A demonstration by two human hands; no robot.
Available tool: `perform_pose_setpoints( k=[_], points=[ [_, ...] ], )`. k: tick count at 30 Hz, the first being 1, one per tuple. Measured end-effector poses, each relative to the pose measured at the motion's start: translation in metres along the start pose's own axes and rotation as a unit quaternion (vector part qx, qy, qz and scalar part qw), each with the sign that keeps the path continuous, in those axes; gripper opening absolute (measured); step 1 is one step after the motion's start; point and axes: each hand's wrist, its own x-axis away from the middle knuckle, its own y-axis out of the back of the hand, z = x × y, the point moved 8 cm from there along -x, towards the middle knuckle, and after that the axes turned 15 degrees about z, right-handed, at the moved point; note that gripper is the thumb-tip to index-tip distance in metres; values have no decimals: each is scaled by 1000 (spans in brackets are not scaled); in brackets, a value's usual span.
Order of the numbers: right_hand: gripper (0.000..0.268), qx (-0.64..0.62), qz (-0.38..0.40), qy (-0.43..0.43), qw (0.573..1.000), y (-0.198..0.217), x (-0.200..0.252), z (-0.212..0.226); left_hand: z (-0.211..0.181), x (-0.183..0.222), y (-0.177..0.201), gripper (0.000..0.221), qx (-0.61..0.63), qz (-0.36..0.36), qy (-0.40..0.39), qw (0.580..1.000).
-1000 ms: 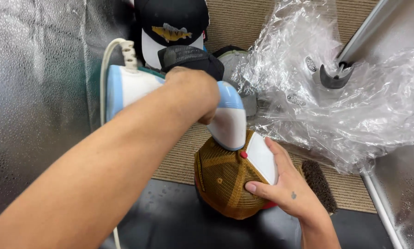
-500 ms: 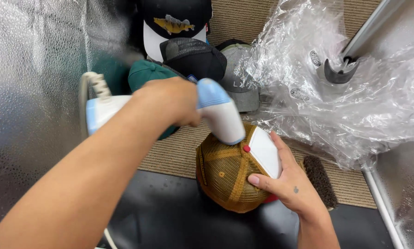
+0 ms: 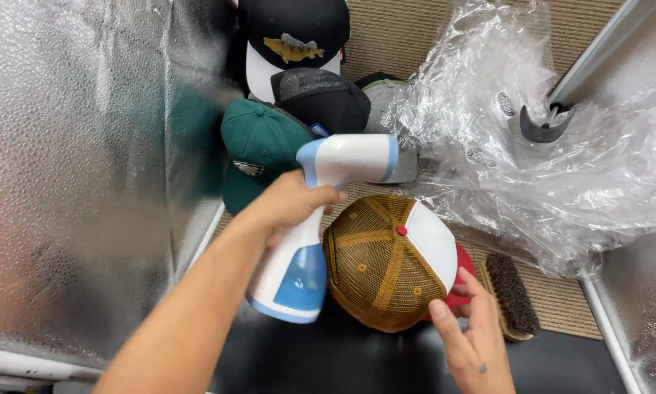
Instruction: Brushing and steaming a red and white baseball cap to clean and shape it at a workstation.
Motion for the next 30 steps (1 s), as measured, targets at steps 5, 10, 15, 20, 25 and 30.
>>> perform_pose_setpoints(
  k=[5,10,15,20,25,30],
  points=[
    [101,-10,38,-4,999,-7,6,14,19,19,-23,33,150,71,26,986],
    [103,55,14,113,992,8,-20,33,36,43,-31,40,226,66,29,971],
    [81,-151,80,60,983,20,-52,45,63,43,-60,42,263,118,-10,957],
    [77,-270,101,12,958,23,-63,31,43,58,-56,28,154,107,-54,981],
    [72,-47,82,82,992,45,-53,85,-4,101,-8,68,-169,-20,30,985],
    [56,11,100,-48,994,24,-56,120,32,89,0,45,-168,53,-18,984]
  ],
)
